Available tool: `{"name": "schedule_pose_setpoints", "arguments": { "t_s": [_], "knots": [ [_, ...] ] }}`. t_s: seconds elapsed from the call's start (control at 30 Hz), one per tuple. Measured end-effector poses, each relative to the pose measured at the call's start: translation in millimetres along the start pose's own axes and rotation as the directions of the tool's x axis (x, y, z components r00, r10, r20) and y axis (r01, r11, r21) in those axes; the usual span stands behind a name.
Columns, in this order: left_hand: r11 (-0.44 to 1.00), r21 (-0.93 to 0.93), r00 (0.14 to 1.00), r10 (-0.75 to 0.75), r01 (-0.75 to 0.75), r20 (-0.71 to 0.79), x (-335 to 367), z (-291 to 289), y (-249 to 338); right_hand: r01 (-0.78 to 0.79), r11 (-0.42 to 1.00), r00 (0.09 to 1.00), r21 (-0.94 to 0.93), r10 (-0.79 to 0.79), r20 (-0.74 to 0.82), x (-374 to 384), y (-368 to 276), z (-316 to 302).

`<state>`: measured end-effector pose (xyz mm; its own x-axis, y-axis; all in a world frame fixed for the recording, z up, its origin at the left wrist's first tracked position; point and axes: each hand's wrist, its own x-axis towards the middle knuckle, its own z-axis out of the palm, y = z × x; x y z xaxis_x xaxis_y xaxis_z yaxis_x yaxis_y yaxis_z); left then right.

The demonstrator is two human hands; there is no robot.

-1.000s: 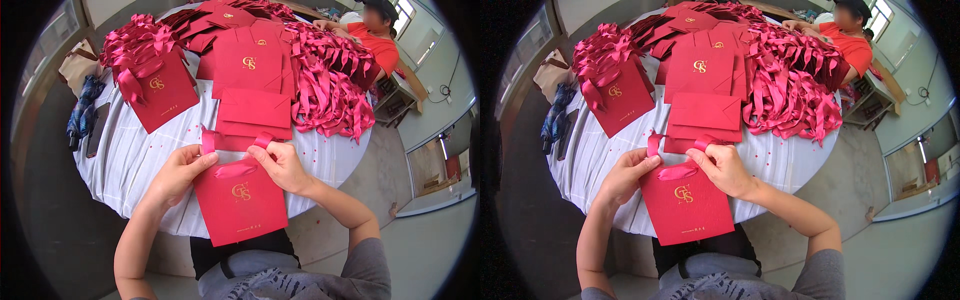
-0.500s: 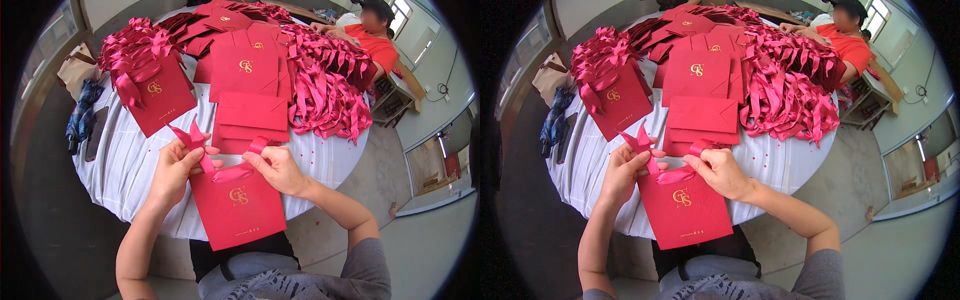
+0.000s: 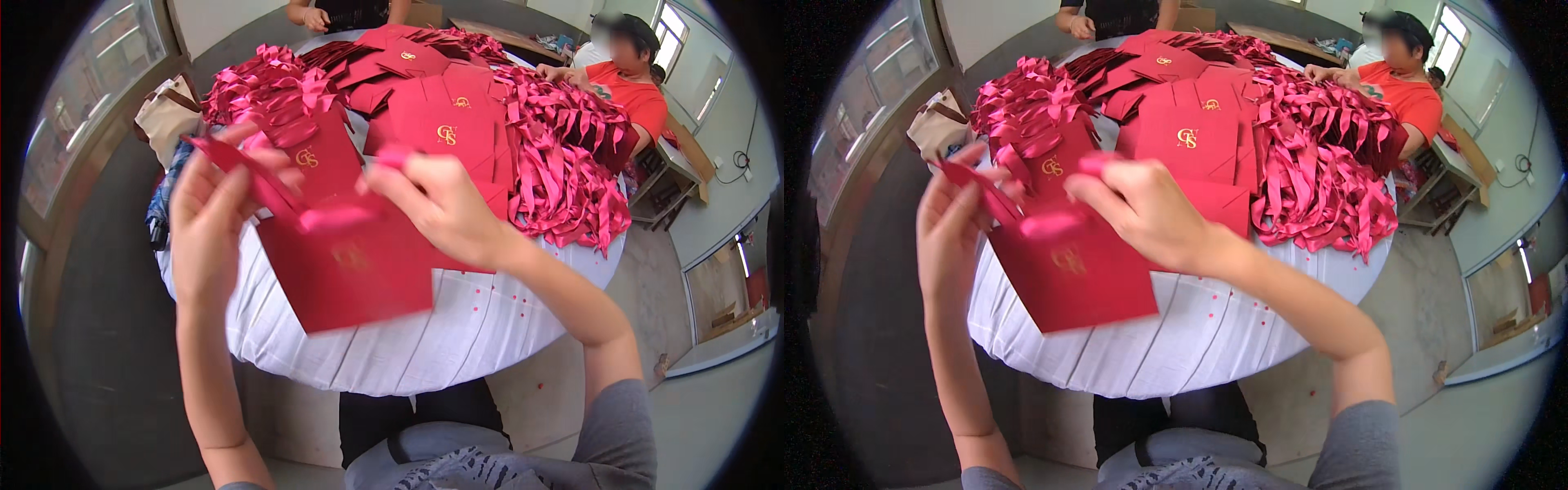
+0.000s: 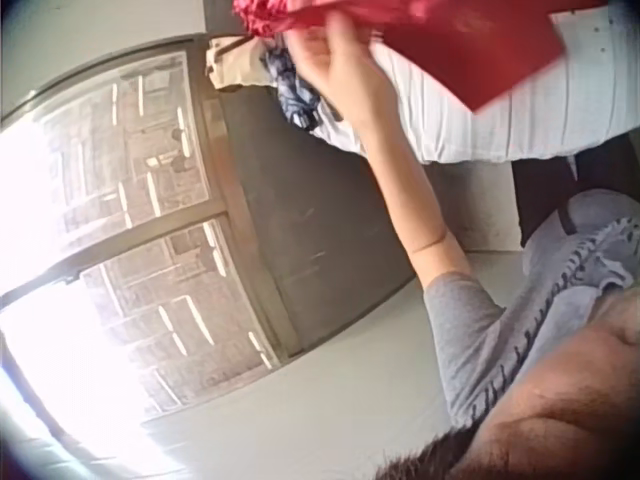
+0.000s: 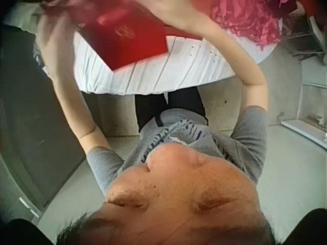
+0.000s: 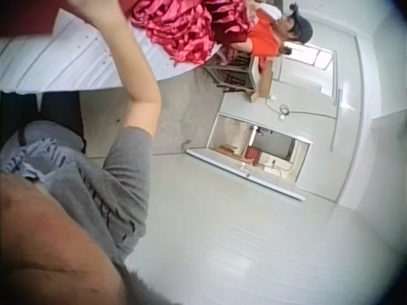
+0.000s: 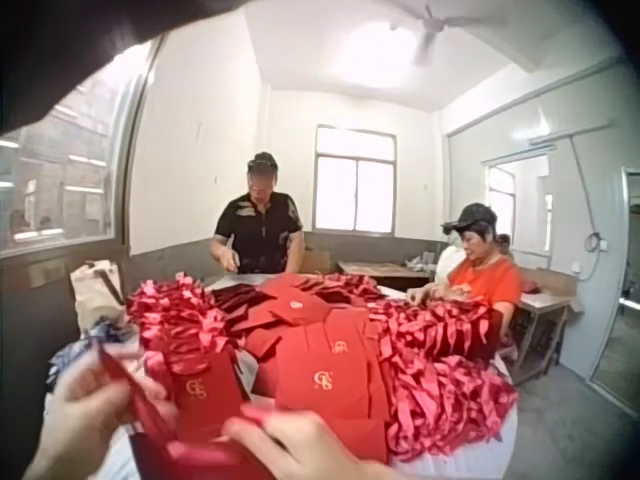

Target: The person attaches ribbon handles to paper gift bags by threading ribbons into the bags by hand.

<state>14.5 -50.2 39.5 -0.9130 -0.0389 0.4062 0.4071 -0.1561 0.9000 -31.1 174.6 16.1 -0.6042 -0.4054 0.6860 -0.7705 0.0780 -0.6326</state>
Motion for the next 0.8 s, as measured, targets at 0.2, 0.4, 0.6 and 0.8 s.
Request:
{"name": "schedule_pose_setpoints", "arguments": {
  "t_s": [0.2,0.4,0.6,0.8],
  "knots": [
    [0.775,0.631,0.966,0.195,-0.043,-0.173,76,-65,-24,-0.164,0.927,0.962,-0.337,0.226,0.153,107,54,13],
    [0.624,0.78,0.931,0.306,-0.039,-0.199,20,-64,-74,-0.089,0.925,0.996,-0.369,0.084,-0.03,41,75,-25],
    [0.791,0.583,0.983,0.162,-0.185,0.092,3,5,-67,-0.383,0.749,0.897,-0.541,0.16,-0.413,-23,76,-97],
    [0.733,0.672,0.988,-0.001,-0.104,0.154,40,70,-114,-0.465,0.677,0.872,-0.57,0.24,-0.427,-55,81,-99]
  ]
}}
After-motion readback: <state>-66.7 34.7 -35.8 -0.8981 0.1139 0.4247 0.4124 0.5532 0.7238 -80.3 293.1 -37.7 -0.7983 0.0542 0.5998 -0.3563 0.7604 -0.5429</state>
